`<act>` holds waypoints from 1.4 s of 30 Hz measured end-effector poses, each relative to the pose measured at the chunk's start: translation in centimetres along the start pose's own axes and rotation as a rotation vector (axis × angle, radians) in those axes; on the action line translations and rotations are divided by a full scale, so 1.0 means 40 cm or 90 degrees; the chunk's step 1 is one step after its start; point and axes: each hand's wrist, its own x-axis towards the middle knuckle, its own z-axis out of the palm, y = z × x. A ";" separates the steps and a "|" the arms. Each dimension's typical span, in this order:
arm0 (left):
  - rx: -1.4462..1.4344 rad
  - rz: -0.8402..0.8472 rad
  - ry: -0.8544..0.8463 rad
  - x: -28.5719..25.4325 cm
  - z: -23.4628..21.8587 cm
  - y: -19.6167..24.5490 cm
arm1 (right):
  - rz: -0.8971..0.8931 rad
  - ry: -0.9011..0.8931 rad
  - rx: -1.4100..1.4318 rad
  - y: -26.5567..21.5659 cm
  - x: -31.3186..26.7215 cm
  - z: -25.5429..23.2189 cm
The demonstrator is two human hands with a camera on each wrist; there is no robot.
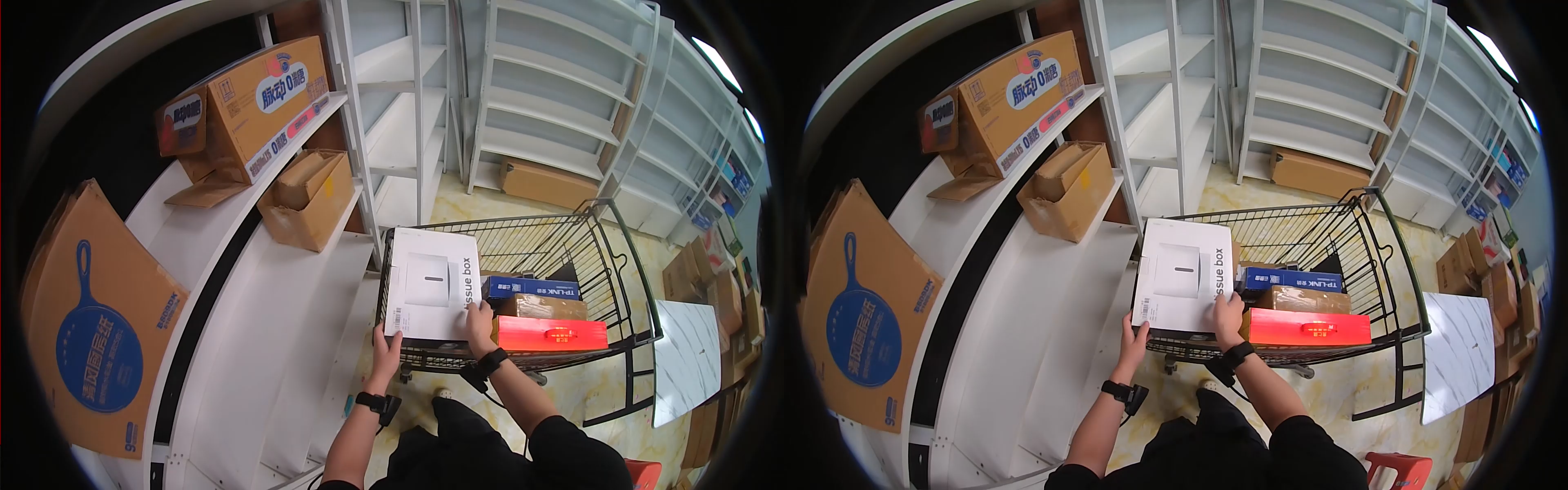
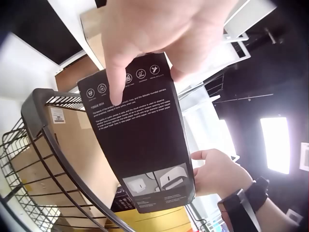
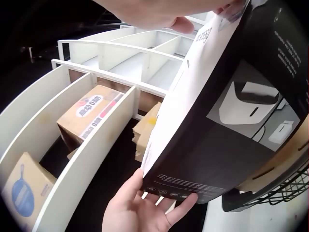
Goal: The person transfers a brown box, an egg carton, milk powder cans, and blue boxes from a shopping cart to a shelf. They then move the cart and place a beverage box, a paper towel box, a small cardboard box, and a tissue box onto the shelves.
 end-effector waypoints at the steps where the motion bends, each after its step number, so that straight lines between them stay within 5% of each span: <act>1: 0.033 0.074 0.016 -0.014 -0.004 0.007 | -0.002 -0.004 -0.002 0.002 0.003 0.004; 4: -0.025 0.128 0.033 -0.073 -0.011 0.144 | -0.081 0.052 0.317 -0.026 -0.024 0.003; 8: -0.153 0.209 0.042 -0.114 -0.047 0.280 | -0.076 0.002 0.396 -0.170 -0.148 -0.049; 14: -0.029 0.387 0.241 -0.174 -0.142 0.347 | 0.040 -0.252 0.599 -0.225 -0.256 0.007; 21: 0.308 0.465 0.549 -0.309 -0.324 0.420 | 0.137 -0.550 0.479 -0.196 -0.429 0.185; 26: 0.485 0.441 0.551 -0.421 -0.433 0.444 | 0.265 -0.754 0.269 -0.166 -0.552 0.294; 30: 0.547 0.410 0.576 -0.486 -0.500 0.455 | 0.327 -0.847 0.272 -0.132 -0.631 0.383; 36: 0.619 0.369 0.578 -0.528 -0.647 0.484 | 0.244 -1.048 0.146 -0.166 -0.740 0.468; 42: 0.598 0.285 0.521 -0.522 -0.778 0.435 | 0.254 -1.016 0.043 -0.182 -0.777 0.578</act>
